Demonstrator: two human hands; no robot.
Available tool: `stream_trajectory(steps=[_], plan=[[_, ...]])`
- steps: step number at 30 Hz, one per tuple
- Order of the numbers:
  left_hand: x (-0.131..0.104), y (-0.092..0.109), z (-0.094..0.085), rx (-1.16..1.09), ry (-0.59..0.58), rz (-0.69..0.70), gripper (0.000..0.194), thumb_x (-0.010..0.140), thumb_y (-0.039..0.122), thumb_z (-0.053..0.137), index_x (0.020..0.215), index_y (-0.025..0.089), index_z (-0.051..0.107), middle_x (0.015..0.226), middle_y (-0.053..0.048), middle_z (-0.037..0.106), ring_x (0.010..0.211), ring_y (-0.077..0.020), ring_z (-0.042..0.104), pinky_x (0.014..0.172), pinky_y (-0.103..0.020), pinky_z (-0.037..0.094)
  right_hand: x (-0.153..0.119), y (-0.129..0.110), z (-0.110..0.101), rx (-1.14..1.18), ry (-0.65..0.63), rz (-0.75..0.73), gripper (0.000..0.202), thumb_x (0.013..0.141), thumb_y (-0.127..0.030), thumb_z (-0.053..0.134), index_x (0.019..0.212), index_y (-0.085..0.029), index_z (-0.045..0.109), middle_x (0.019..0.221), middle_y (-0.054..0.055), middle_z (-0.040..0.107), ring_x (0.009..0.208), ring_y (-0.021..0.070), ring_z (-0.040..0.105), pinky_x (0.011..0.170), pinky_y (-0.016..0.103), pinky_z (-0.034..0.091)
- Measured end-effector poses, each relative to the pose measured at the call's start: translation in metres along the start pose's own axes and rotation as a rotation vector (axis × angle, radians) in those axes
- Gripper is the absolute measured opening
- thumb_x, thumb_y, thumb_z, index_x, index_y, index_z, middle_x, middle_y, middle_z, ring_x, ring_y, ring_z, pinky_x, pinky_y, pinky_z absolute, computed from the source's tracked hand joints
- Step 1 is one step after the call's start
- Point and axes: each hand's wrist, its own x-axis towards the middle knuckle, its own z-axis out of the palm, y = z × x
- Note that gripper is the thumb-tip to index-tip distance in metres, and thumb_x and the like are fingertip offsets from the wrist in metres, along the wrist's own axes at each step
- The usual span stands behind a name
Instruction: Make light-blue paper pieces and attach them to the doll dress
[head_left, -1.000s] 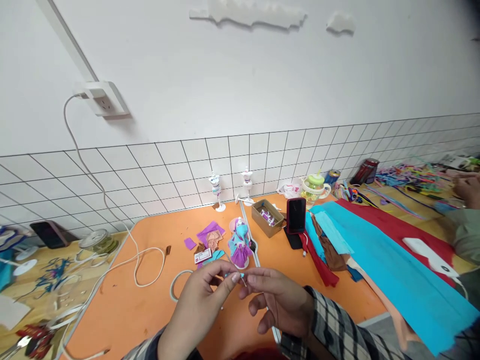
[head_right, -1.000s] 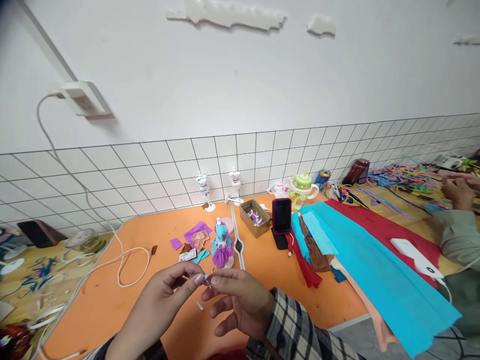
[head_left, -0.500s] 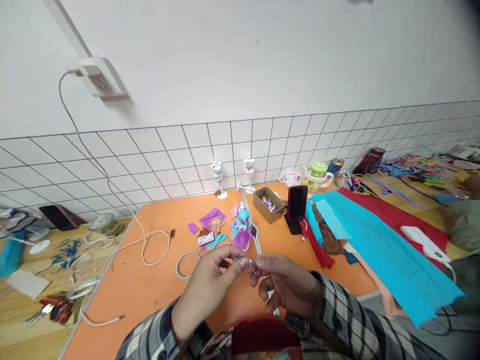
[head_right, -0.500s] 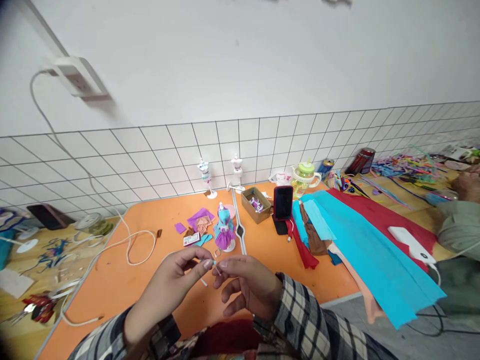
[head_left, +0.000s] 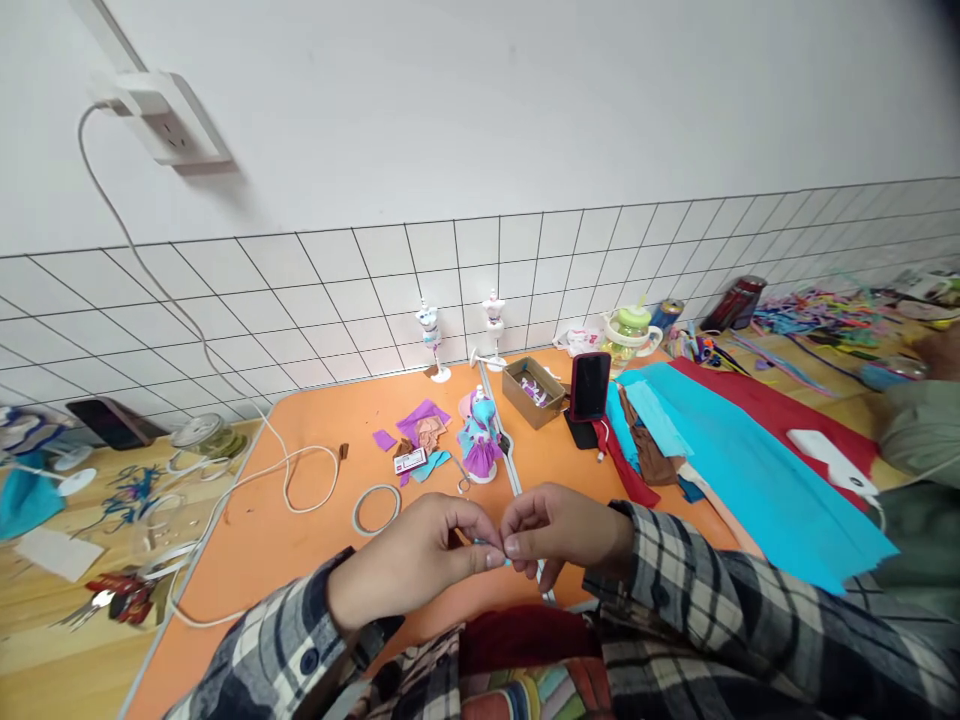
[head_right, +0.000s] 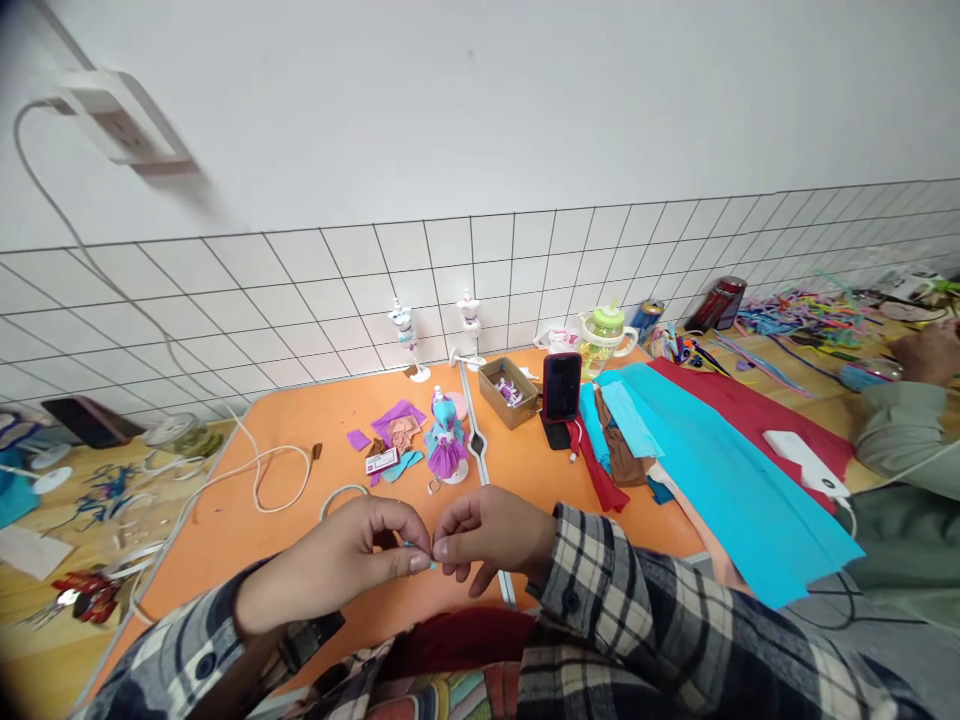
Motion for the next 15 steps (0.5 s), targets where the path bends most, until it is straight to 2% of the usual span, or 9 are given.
stream_trajectory(steps=[2,4,6,8,11,15], plan=[[0.003,0.002,-0.003,0.015,-0.003,0.002,0.013,0.076,0.032,0.065,0.073,0.023,0.074,0.062,0.002,0.069,0.053,-0.0113,0.055,0.051,-0.018,0.041,-0.002,-0.007,-0.001,-0.232,0.057,-0.080,0.017,0.074,-0.032,0.065,0.076,-0.016,0.061,0.062,-0.002,0.058,0.056,0.0102,0.054,0.049,0.021,0.044],[0.008,0.001,-0.004,0.055,0.041,0.011,0.011,0.075,0.030,0.065,0.071,0.024,0.074,0.060,0.003,0.069,0.051,-0.0112,0.055,0.049,-0.018,0.040,-0.004,-0.013,-0.001,-0.585,0.159,-0.246,0.006,0.079,-0.023,0.060,0.076,-0.017,0.062,0.066,-0.001,0.061,0.062,0.0113,0.055,0.057,0.023,0.043],[0.015,-0.002,-0.005,0.100,0.087,0.022,0.013,0.075,0.029,0.063,0.070,0.024,0.074,0.062,0.002,0.069,0.053,-0.0119,0.057,0.050,-0.018,0.041,-0.003,-0.017,-0.001,-0.985,0.265,-0.394,0.008,0.082,-0.017,0.056,0.078,-0.018,0.062,0.073,0.001,0.063,0.069,0.0131,0.056,0.063,0.026,0.040],[0.022,-0.009,-0.004,0.162,0.137,0.010,0.015,0.076,0.031,0.061,0.071,0.023,0.073,0.067,0.000,0.070,0.056,-0.0132,0.059,0.052,-0.019,0.042,0.001,-0.016,-0.001,-1.292,0.343,-0.439,0.012,0.086,-0.017,0.051,0.081,-0.017,0.062,0.079,0.004,0.064,0.073,0.0151,0.056,0.064,0.027,0.037],[0.033,-0.022,-0.001,0.239,0.211,-0.026,0.016,0.077,0.031,0.059,0.073,0.022,0.071,0.070,-0.001,0.070,0.062,-0.0151,0.061,0.055,-0.021,0.043,0.009,-0.008,-0.001,-1.486,0.453,-0.411,0.017,0.092,-0.022,0.046,0.086,-0.015,0.061,0.080,0.006,0.063,0.073,0.0170,0.056,0.061,0.028,0.035],[0.044,-0.036,0.005,0.190,0.295,-0.023,0.016,0.076,0.029,0.058,0.069,0.018,0.066,0.063,0.000,0.064,0.059,-0.0142,0.057,0.055,-0.022,0.042,0.017,0.008,0.000,-1.530,0.603,-0.476,0.020,0.093,-0.020,0.042,0.087,-0.016,0.061,0.081,0.008,0.062,0.074,0.0175,0.056,0.062,0.028,0.037]])
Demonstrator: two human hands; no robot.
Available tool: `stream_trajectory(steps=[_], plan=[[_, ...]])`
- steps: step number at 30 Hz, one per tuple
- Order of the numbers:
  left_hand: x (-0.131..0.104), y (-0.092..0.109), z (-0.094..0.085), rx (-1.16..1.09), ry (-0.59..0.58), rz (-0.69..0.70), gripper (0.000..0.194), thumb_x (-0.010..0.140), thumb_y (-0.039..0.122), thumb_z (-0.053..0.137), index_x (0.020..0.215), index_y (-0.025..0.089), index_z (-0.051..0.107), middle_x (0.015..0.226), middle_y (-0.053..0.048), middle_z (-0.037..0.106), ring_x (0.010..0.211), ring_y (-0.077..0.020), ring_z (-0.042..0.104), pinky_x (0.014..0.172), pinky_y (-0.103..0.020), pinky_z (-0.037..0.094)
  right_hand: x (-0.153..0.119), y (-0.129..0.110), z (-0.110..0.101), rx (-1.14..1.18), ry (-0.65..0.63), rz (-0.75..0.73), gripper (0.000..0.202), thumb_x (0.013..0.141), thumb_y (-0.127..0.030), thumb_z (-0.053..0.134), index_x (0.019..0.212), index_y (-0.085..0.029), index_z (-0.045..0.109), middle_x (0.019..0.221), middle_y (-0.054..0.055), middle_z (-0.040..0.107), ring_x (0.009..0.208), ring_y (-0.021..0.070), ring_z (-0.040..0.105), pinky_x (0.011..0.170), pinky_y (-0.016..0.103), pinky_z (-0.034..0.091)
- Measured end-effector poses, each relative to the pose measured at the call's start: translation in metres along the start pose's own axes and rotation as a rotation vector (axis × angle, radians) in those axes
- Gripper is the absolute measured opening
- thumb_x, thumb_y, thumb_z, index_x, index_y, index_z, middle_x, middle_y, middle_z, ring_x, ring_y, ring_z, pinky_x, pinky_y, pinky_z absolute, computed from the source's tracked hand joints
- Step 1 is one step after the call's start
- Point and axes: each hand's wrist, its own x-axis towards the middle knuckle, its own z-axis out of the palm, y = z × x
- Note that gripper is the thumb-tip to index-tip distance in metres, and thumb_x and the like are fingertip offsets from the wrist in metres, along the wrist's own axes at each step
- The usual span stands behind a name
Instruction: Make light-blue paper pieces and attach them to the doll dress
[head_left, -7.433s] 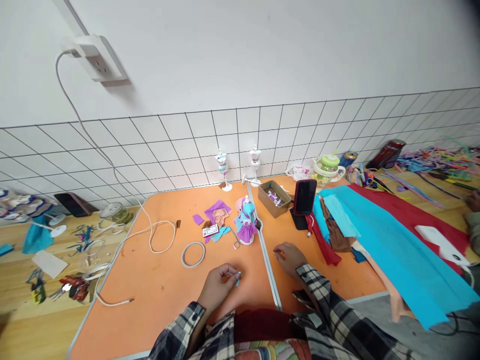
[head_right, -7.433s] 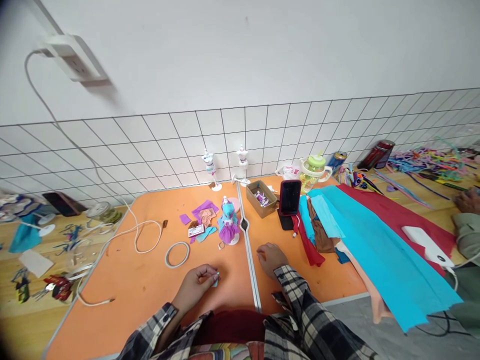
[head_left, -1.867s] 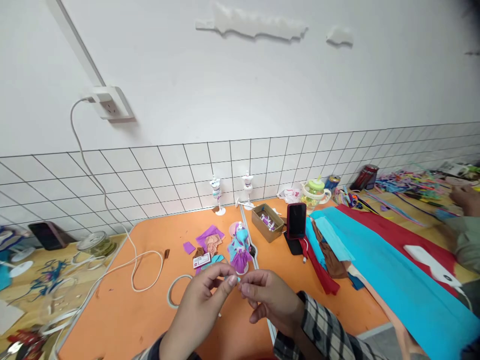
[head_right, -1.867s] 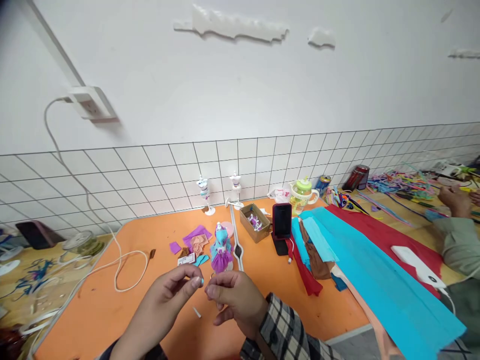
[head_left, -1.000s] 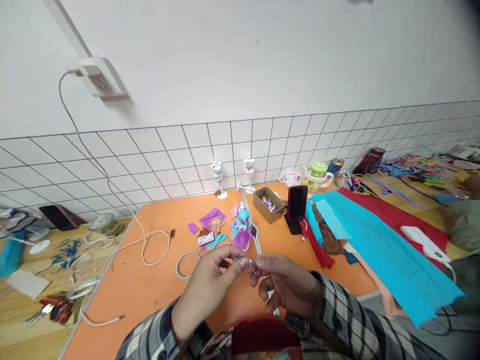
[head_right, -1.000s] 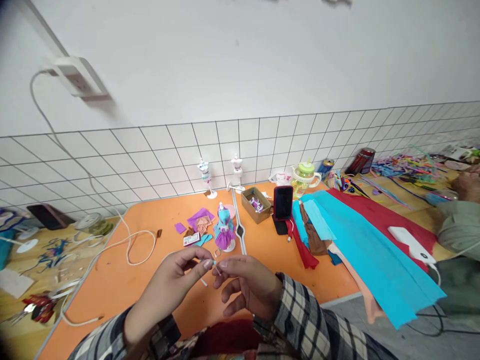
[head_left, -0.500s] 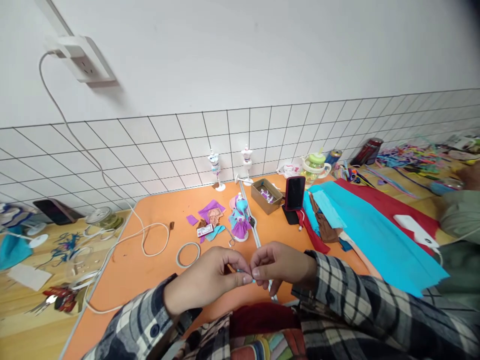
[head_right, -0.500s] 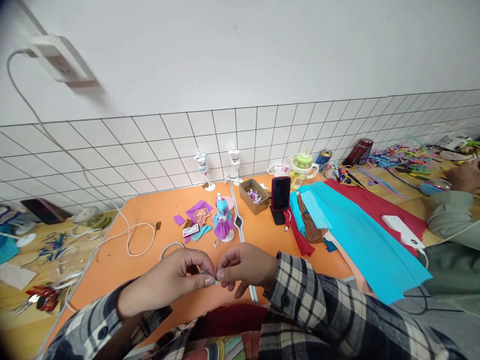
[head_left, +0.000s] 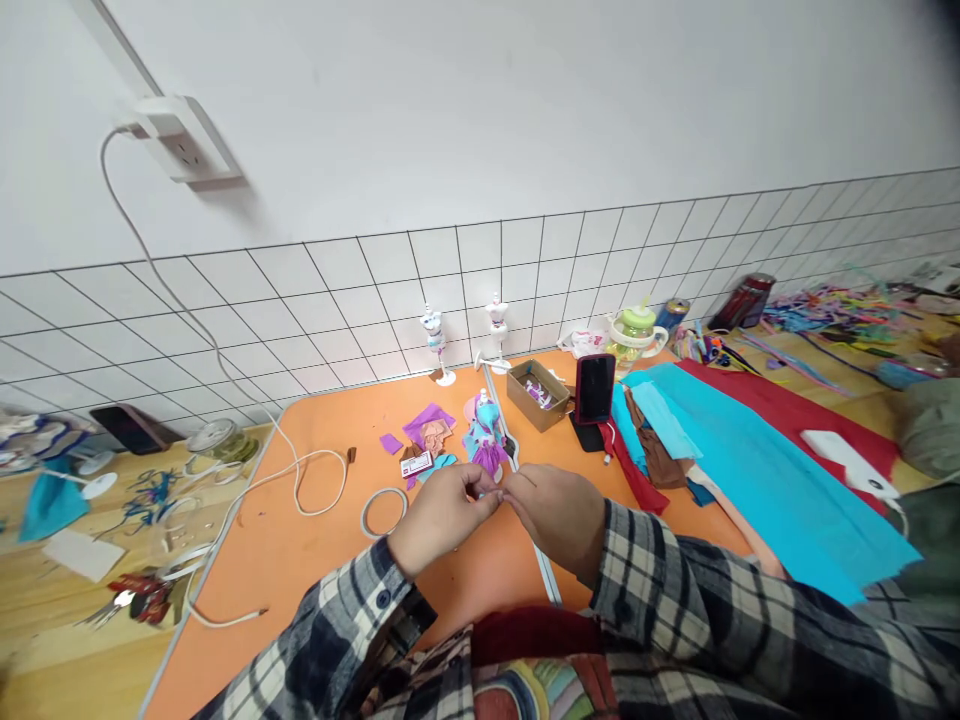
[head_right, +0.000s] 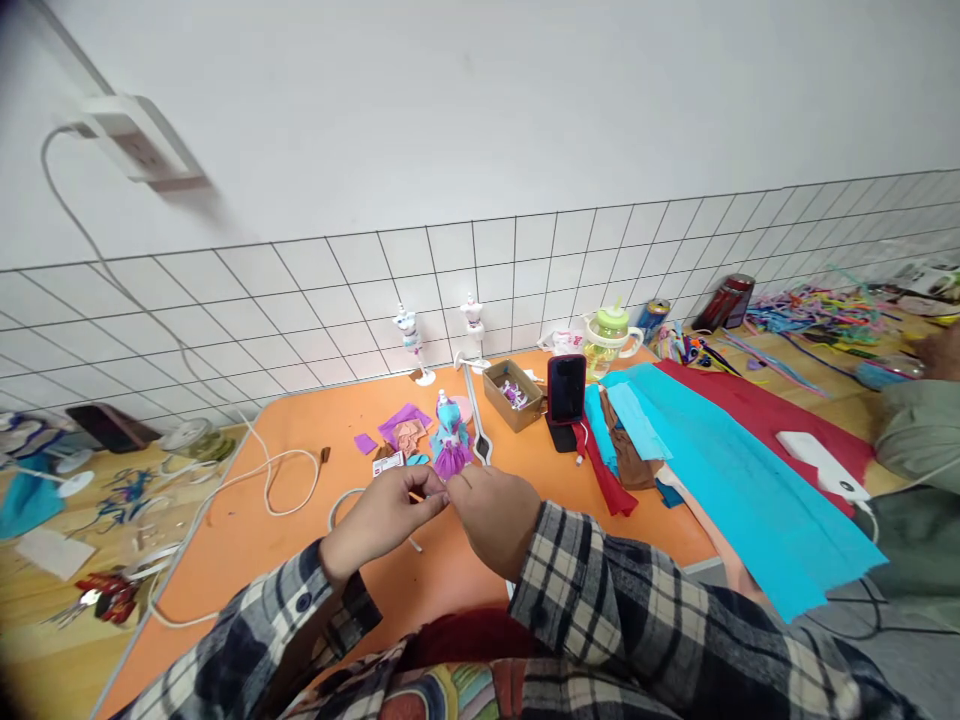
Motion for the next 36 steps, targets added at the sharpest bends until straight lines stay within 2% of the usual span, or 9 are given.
stream_trajectory(steps=[4,7,9,12,14,17,25,30,36], plan=[[0.003,0.000,0.003,-0.105,0.153,-0.013,0.019,0.077,0.030,0.057,0.064,0.017,0.062,0.061,0.001,0.062,0.057,-0.0130,0.055,0.055,-0.022,0.042,-0.007,-0.002,0.007,0.194,0.232,-0.023,0.024,0.094,-0.020,0.040,0.098,-0.019,0.064,0.092,0.009,0.064,0.082,0.0173,0.058,0.070,0.028,0.042],[-0.003,0.005,0.001,-0.135,0.317,0.018,0.022,0.083,0.035,0.056,0.073,0.017,0.063,0.066,-0.001,0.066,0.060,-0.0138,0.060,0.056,-0.023,0.046,-0.005,-0.002,0.002,0.644,0.421,0.231,0.023,0.090,-0.033,0.048,0.100,-0.020,0.064,0.086,0.007,0.063,0.067,0.0145,0.055,0.063,0.028,0.045],[-0.010,0.008,-0.002,0.013,0.478,0.149,0.018,0.085,0.033,0.057,0.077,0.018,0.065,0.072,-0.002,0.069,0.067,-0.0154,0.064,0.064,-0.026,0.050,0.001,0.000,-0.006,1.076,0.361,0.459,0.029,0.086,-0.043,0.050,0.092,-0.018,0.064,0.076,0.004,0.059,0.050,0.0101,0.045,0.045,0.024,0.041],[-0.020,0.006,-0.009,0.402,0.635,0.528,0.006,0.082,0.022,0.063,0.086,0.021,0.068,0.080,-0.003,0.072,0.084,-0.0192,0.066,0.080,-0.032,0.050,0.010,-0.002,-0.018,1.659,0.044,0.598,0.041,0.080,-0.055,0.053,0.085,-0.015,0.063,0.076,0.004,0.058,0.047,0.0075,0.044,0.035,0.018,0.037],[-0.024,0.001,-0.014,0.586,0.654,0.733,0.015,0.079,0.017,0.066,0.093,0.023,0.068,0.081,-0.002,0.074,0.089,-0.0200,0.067,0.084,-0.032,0.050,0.012,-0.006,-0.023,1.818,-0.069,0.608,0.043,0.075,-0.055,0.061,0.086,-0.014,0.063,0.075,0.003,0.059,0.049,0.0080,0.049,0.036,0.018,0.042],[-0.024,-0.005,-0.018,0.687,0.653,0.807,0.020,0.079,0.016,0.067,0.097,0.024,0.068,0.082,-0.001,0.075,0.087,-0.0192,0.067,0.083,-0.032,0.051,0.012,-0.014,-0.025,1.826,-0.051,0.613,0.037,0.069,-0.047,0.072,0.084,-0.014,0.062,0.068,-0.001,0.056,0.047,0.0066,0.048,0.038,0.018,0.046],[-0.022,0.002,-0.015,0.607,0.702,0.709,0.010,0.077,0.016,0.067,0.083,0.024,0.067,0.074,0.001,0.073,0.081,-0.0175,0.066,0.098,-0.041,0.041,0.015,-0.021,-0.008,1.948,-0.059,0.577,0.029,0.069,-0.039,0.075,0.078,-0.017,0.059,0.065,-0.005,0.051,0.049,0.0049,0.043,0.039,0.017,0.049],[-0.020,0.010,-0.003,0.191,0.688,0.463,0.007,0.079,0.019,0.064,0.073,0.021,0.064,0.069,0.001,0.067,0.075,-0.0157,0.062,0.095,-0.040,0.042,0.019,-0.021,0.005,2.033,-0.045,0.585,0.030,0.065,-0.037,0.079,0.076,-0.016,0.060,0.061,-0.006,0.049,0.047,0.0040,0.039,0.038,0.016,0.048],[-0.020,0.011,0.003,-0.427,0.357,0.035,0.017,0.082,0.032,0.062,0.074,0.017,0.064,0.072,-0.002,0.066,0.071,-0.0160,0.061,0.069,-0.027,0.048,0.021,-0.014,0.006,1.841,0.039,0.581,0.031,0.064,-0.041,0.079,0.072,-0.016,0.060,0.058,-0.006,0.049,0.046,0.0047,0.040,0.037,0.017,0.048]])
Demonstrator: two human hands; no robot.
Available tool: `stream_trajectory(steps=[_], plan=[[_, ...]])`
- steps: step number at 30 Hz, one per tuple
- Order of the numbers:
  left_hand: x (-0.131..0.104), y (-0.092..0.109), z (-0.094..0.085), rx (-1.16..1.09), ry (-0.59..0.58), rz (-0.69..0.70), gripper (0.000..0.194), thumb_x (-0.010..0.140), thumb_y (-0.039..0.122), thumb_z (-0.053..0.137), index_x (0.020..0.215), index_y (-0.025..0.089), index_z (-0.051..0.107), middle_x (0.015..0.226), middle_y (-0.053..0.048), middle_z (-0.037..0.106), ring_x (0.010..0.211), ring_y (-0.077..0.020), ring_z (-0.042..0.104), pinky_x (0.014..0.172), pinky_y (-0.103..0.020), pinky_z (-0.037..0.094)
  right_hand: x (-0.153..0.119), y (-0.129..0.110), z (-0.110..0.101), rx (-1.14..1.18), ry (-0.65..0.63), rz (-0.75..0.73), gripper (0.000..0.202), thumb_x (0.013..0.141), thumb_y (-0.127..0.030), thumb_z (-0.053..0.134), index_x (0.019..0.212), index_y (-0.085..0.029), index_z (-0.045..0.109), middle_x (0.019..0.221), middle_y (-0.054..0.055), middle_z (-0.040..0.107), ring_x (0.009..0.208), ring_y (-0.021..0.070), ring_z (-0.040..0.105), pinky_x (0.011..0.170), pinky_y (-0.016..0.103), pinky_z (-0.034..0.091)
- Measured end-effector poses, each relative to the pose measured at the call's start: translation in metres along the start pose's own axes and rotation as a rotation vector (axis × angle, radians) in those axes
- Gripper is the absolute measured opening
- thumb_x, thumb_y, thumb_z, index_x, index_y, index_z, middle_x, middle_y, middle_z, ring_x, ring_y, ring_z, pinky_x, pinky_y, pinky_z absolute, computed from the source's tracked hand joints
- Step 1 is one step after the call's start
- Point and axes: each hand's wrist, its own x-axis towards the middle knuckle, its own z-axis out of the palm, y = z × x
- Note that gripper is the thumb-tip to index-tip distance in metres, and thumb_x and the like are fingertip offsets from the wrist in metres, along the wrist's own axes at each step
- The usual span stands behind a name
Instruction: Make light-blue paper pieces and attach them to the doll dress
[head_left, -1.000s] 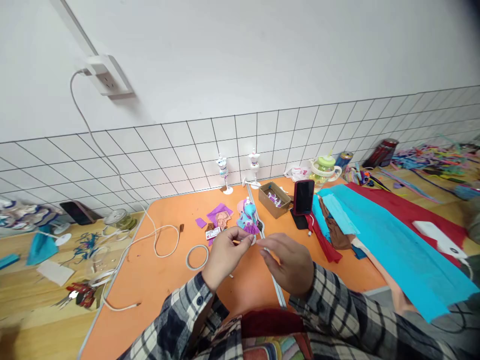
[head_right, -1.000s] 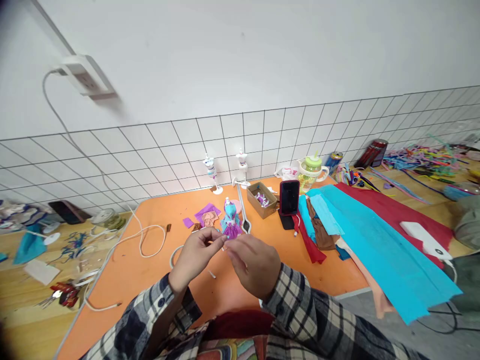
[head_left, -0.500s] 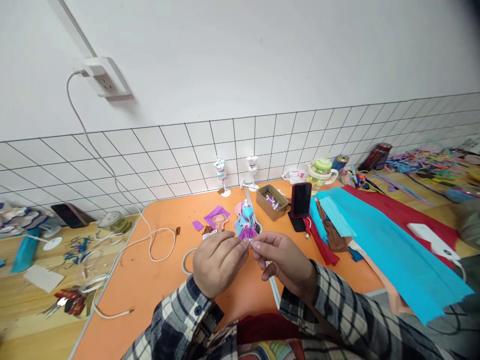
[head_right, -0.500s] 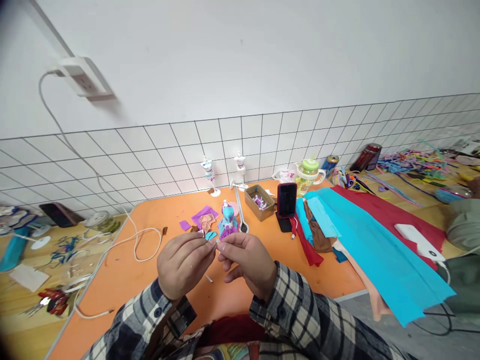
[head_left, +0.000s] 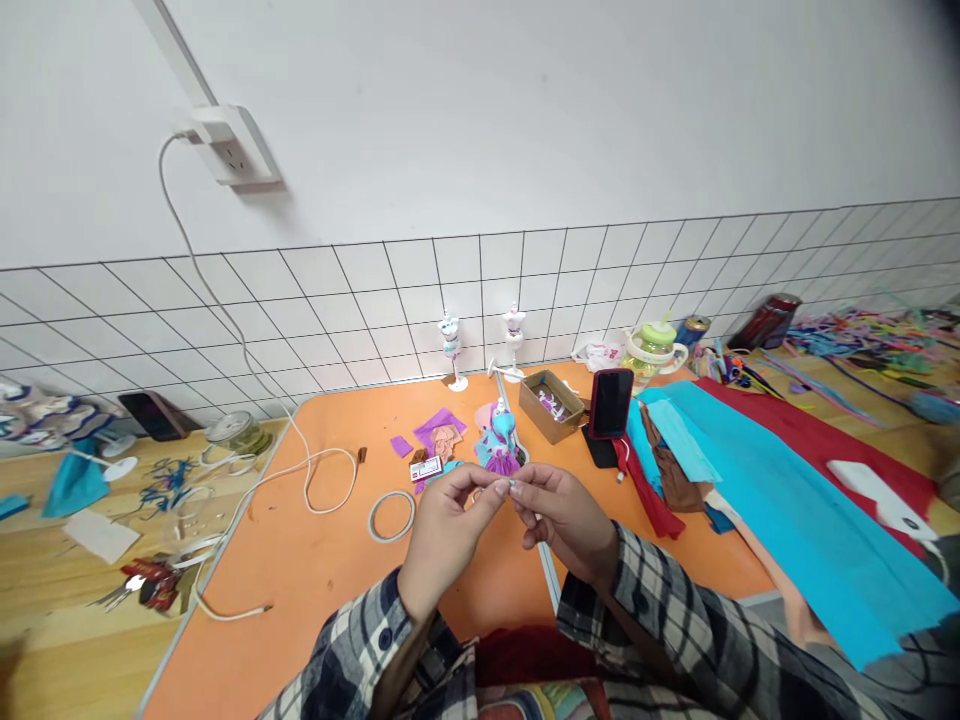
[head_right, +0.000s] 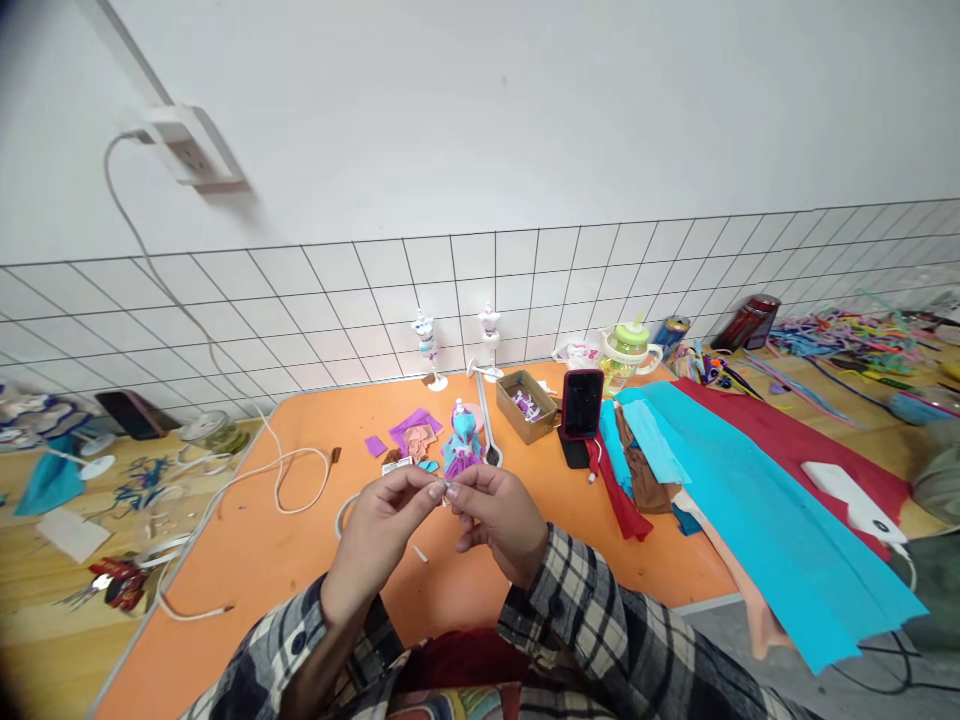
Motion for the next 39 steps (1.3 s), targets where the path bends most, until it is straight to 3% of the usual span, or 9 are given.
stream_trajectory(steps=[3,8,16,21,24,28,32,35,39], plan=[[0.002,0.000,-0.003,-0.101,-0.103,-0.132,0.021,0.080,0.036,0.064,0.076,0.016,0.067,0.072,-0.003,0.066,0.072,-0.0156,0.059,0.069,-0.026,0.047,0.000,0.000,-0.007,-0.217,0.055,-0.115,0.028,0.068,-0.041,0.075,0.074,-0.017,0.063,0.060,-0.004,0.053,0.048,0.0068,0.045,0.039,0.019,0.050],[0.007,-0.002,-0.006,-0.048,-0.160,-0.157,0.027,0.079,0.041,0.063,0.068,0.016,0.063,0.063,0.000,0.060,0.063,-0.0135,0.053,0.063,-0.024,0.043,0.000,0.003,-0.016,-0.619,0.124,-0.426,0.016,0.076,-0.034,0.067,0.079,-0.019,0.069,0.070,0.002,0.061,0.061,0.0129,0.054,0.043,0.021,0.052],[0.016,0.005,-0.004,0.463,-0.066,0.104,0.022,0.084,0.035,0.057,0.072,0.021,0.069,0.076,-0.001,0.069,0.079,-0.0192,0.059,0.077,-0.030,0.041,0.007,-0.001,-0.021,-0.956,0.175,-0.787,0.010,0.082,-0.026,0.063,0.086,-0.022,0.071,0.071,0.002,0.066,0.064,0.0127,0.059,0.064,0.024,0.051],[0.021,0.003,-0.005,0.281,-0.151,0.058,0.034,0.089,0.040,0.048,0.072,0.017,0.068,0.070,-0.002,0.068,0.071,-0.0182,0.061,0.070,-0.029,0.047,0.012,-0.004,-0.020,-0.811,0.141,-0.743,0.008,0.080,-0.026,0.063,0.080,-0.021,0.069,0.075,0.003,0.066,0.068,0.0143,0.061,0.053,0.021,0.050],[0.021,0.003,-0.010,0.255,-0.112,0.054,0.037,0.092,0.043,0.043,0.091,0.017,0.070,0.084,-0.005,0.072,0.081,-0.0208,0.065,0.074,-0.031,0.050,0.013,-0.005,-0.017,-0.740,0.130,-0.671,0.008,0.077,-0.027,0.064,0.078,-0.020,0.067,0.076,0.004,0.063,0.070,0.0149,0.059,0.044,0.018,0.046],[0.019,0.002,-0.015,0.386,-0.048,0.256,0.032,0.086,0.039,0.058,0.111,0.022,0.066,0.112,-0.007,0.069,0.107,-0.0235,0.061,0.093,-0.037,0.046,0.013,-0.010,-0.012,-0.683,0.180,-0.590,0.009,0.076,-0.027,0.064,0.076,-0.018,0.063,0.071,0.002,0.057,0.065,0.0128,0.053,0.040,0.016,0.043],[0.017,0.003,-0.013,0.446,-0.024,0.426,0.016,0.084,0.027,0.062,0.098,0.025,0.070,0.102,-0.003,0.073,0.109,-0.0207,0.060,0.098,-0.035,0.044,0.011,-0.013,-0.008,-0.618,0.156,-0.556,0.011,0.077,-0.028,0.063,0.076,-0.018,0.060,0.068,0.000,0.053,0.061,0.0112,0.050,0.043,0.017,0.046],[0.017,0.006,-0.011,0.390,-0.007,0.378,0.013,0.087,0.026,0.059,0.091,0.024,0.071,0.094,-0.003,0.074,0.096,-0.0185,0.065,0.089,-0.031,0.048,0.010,-0.012,-0.009,-0.543,0.121,-0.508,0.017,0.077,-0.033,0.065,0.074,-0.018,0.058,0.070,0.000,0.052,0.063,0.0116,0.051,0.044,0.019,0.051],[0.019,0.011,-0.013,0.238,-0.128,0.209,0.018,0.089,0.029,0.055,0.091,0.021,0.071,0.090,-0.003,0.073,0.084,-0.0163,0.065,0.079,-0.027,0.049,0.013,-0.011,-0.015,-0.464,0.094,-0.463,0.024,0.072,-0.036,0.072,0.084,-0.019,0.060,0.072,-0.001,0.055,0.064,0.0123,0.054,0.044,0.020,0.052]])
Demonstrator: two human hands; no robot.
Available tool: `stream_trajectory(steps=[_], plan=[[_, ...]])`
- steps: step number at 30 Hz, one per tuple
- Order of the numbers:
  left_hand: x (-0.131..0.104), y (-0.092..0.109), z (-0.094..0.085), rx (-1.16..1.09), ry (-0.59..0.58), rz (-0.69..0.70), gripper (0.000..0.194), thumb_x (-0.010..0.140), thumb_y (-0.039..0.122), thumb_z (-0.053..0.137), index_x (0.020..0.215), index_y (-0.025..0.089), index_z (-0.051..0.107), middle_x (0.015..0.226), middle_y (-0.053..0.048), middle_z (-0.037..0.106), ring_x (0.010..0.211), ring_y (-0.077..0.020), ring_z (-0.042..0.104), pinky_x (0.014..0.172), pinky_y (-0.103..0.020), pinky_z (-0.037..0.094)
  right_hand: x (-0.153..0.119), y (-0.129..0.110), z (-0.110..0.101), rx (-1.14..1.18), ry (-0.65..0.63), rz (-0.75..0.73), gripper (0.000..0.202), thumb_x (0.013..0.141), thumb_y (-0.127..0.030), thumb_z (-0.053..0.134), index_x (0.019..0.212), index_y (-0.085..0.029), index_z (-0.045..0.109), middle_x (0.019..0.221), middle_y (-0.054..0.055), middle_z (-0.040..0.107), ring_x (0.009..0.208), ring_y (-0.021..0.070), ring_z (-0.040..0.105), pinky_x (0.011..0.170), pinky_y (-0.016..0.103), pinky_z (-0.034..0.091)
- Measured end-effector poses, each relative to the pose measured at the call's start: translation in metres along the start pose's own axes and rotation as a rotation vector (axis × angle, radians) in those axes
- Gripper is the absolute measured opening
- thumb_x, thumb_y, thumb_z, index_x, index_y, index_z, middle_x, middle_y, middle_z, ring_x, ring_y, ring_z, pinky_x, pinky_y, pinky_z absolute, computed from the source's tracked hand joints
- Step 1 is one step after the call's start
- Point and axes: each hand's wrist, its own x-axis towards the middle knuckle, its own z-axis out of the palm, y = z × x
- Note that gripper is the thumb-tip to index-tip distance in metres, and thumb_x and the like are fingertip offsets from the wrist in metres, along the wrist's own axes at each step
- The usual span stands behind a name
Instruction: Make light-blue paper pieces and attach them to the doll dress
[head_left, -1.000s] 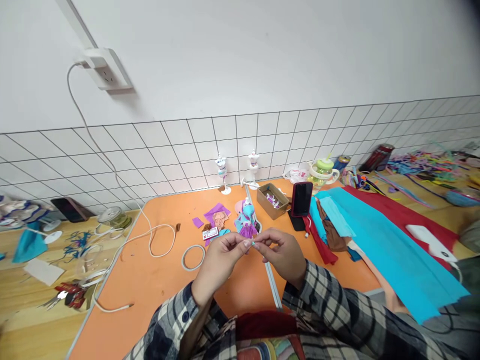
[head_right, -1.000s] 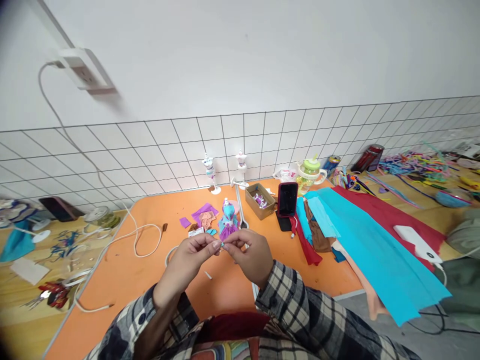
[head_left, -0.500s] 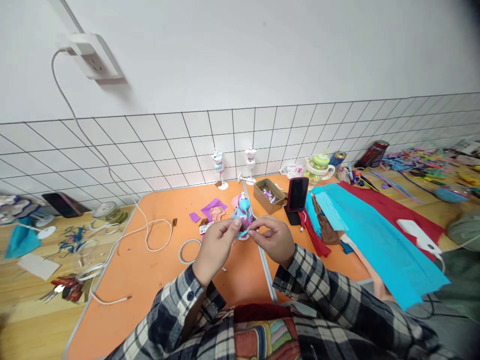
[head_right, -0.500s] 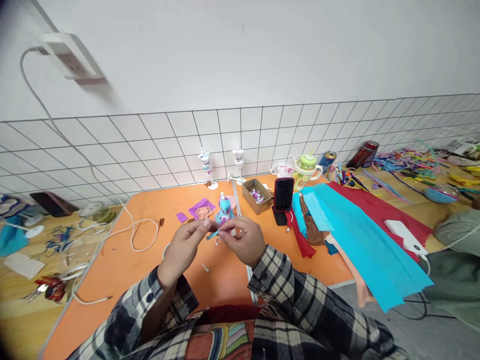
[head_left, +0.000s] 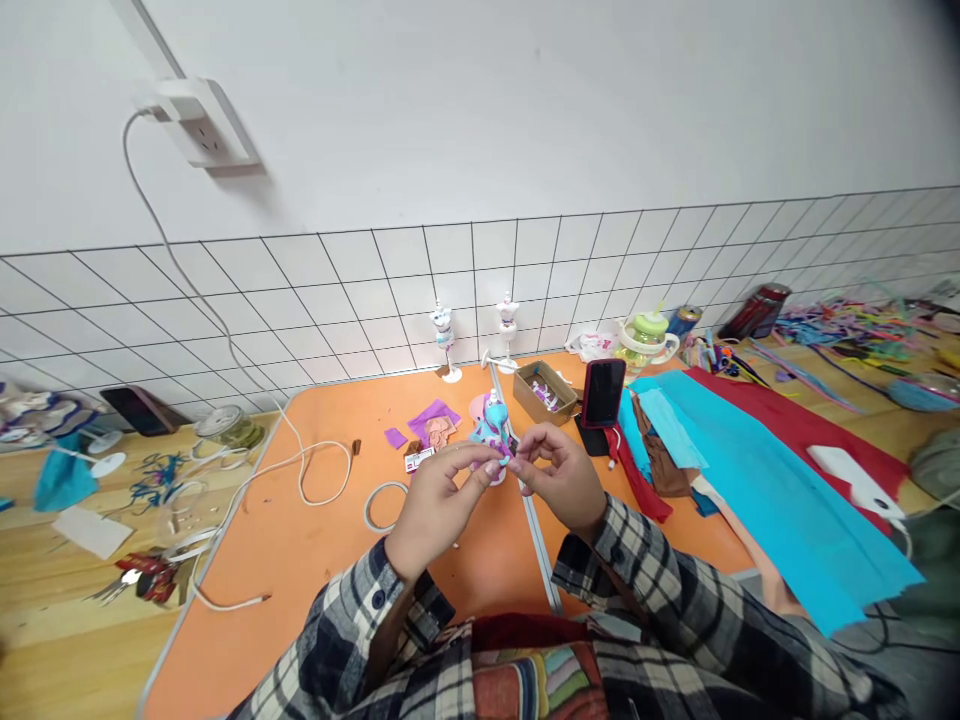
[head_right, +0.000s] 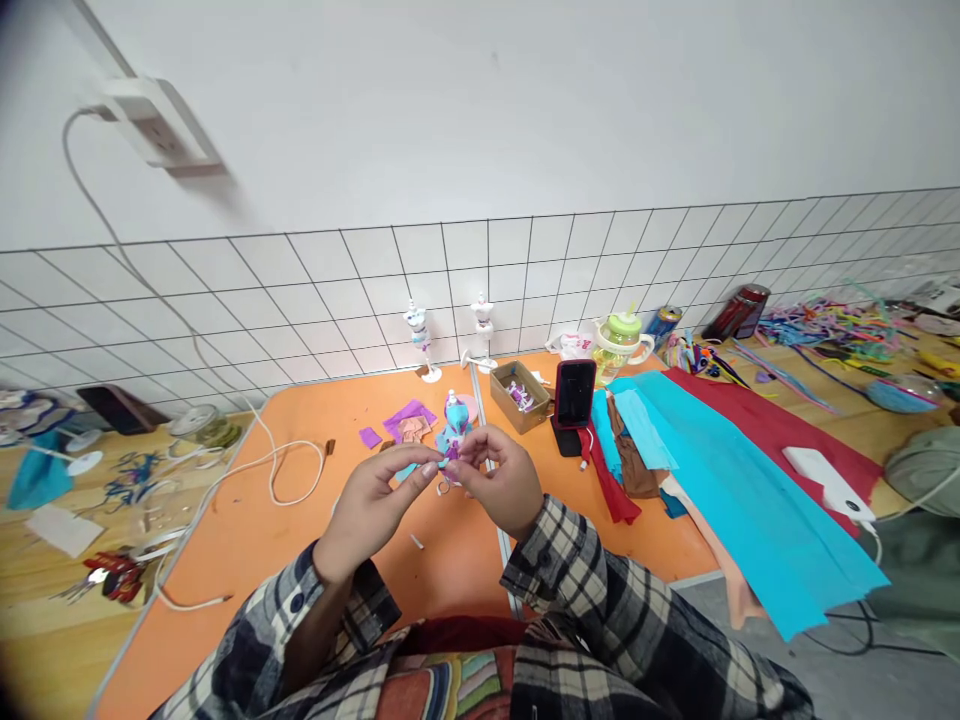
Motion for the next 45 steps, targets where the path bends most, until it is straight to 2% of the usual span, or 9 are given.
stream_trajectory(steps=[3,12,18,24,29,34,38,42,45], plan=[[0.001,0.002,-0.001,-0.062,-0.050,-0.079,0.022,0.091,0.030,0.052,0.093,0.020,0.071,0.090,-0.003,0.072,0.084,-0.0165,0.064,0.079,-0.027,0.048,0.005,0.001,-0.004,-0.006,-0.057,-0.019,0.026,0.074,-0.036,0.071,0.093,-0.019,0.066,0.078,0.002,0.059,0.064,0.0120,0.056,0.046,0.021,0.053],[0.007,0.003,0.000,-0.199,-0.103,-0.224,0.034,0.090,0.042,0.049,0.089,0.016,0.072,0.081,-0.004,0.070,0.079,-0.0179,0.062,0.074,-0.028,0.048,0.014,-0.010,-0.008,-0.135,-0.080,-0.111,0.021,0.077,-0.038,0.068,0.077,-0.017,0.068,0.073,0.003,0.062,0.059,0.0109,0.056,0.049,0.022,0.052],[0.007,0.000,-0.001,-0.331,-0.117,-0.333,0.026,0.078,0.038,0.068,0.087,0.014,0.072,0.080,-0.005,0.072,0.076,-0.0170,0.063,0.073,-0.027,0.049,0.021,-0.013,-0.014,-0.248,-0.143,-0.184,0.014,0.081,-0.031,0.064,0.080,-0.019,0.071,0.078,0.004,0.064,0.064,0.0123,0.059,0.054,0.023,0.052],[0.004,-0.001,-0.003,-0.635,-0.150,-0.494,0.027,0.078,0.041,0.068,0.086,0.015,0.070,0.081,-0.006,0.071,0.078,-0.0167,0.065,0.075,-0.029,0.053,0.020,-0.019,-0.019,-0.229,-0.093,-0.118,0.035,0.086,-0.035,0.054,0.118,-0.022,0.063,0.105,0.008,0.066,0.065,0.0115,0.060,0.053,0.023,0.051],[0.001,0.005,0.000,-0.587,-0.113,-0.517,0.029,0.076,0.042,0.069,0.088,0.016,0.070,0.078,-0.004,0.068,0.076,-0.0150,0.063,0.065,-0.024,0.052,0.014,-0.016,-0.007,-0.344,-0.052,-0.166,0.018,0.076,-0.033,0.067,0.083,-0.018,0.073,0.073,0.003,0.065,0.060,0.0110,0.049,0.054,0.023,0.046],[-0.001,0.008,0.001,-0.523,-0.087,-0.523,0.035,0.074,0.045,0.069,0.092,0.016,0.071,0.080,-0.006,0.070,0.077,-0.0168,0.065,0.064,-0.025,0.053,0.018,-0.013,-0.002,-0.241,-0.060,-0.070,0.020,0.077,-0.037,0.065,0.079,-0.017,0.071,0.064,0.001,0.063,0.052,0.0097,0.046,0.047,0.022,0.042],[-0.004,0.001,0.003,-0.491,-0.049,-0.559,0.036,0.069,0.045,0.074,0.090,0.016,0.072,0.077,-0.005,0.071,0.074,-0.0162,0.066,0.066,-0.026,0.054,0.021,-0.016,-0.003,-0.180,-0.134,-0.030,0.022,0.077,-0.036,0.065,0.084,-0.017,0.071,0.072,0.003,0.067,0.057,0.0109,0.054,0.052,0.023,0.048],[-0.006,-0.004,0.002,-0.651,-0.049,-0.648,0.038,0.066,0.046,0.077,0.087,0.015,0.072,0.079,-0.005,0.072,0.069,-0.0137,0.067,0.067,-0.025,0.054,0.016,-0.016,0.000,-0.067,-0.154,0.033,0.050,0.076,-0.034,0.067,0.123,-0.023,0.056,0.110,0.009,0.065,0.056,0.0073,0.057,0.056,0.024,0.051],[-0.006,-0.002,0.000,-0.728,-0.058,-0.660,0.040,0.067,0.047,0.076,0.089,0.014,0.072,0.085,-0.008,0.073,0.071,-0.0137,0.068,0.067,-0.024,0.055,0.013,-0.011,0.005,-0.099,-0.125,0.014,0.038,0.076,-0.035,0.066,0.111,-0.020,0.062,0.100,0.007,0.067,0.058,0.0092,0.059,0.058,0.025,0.051]])
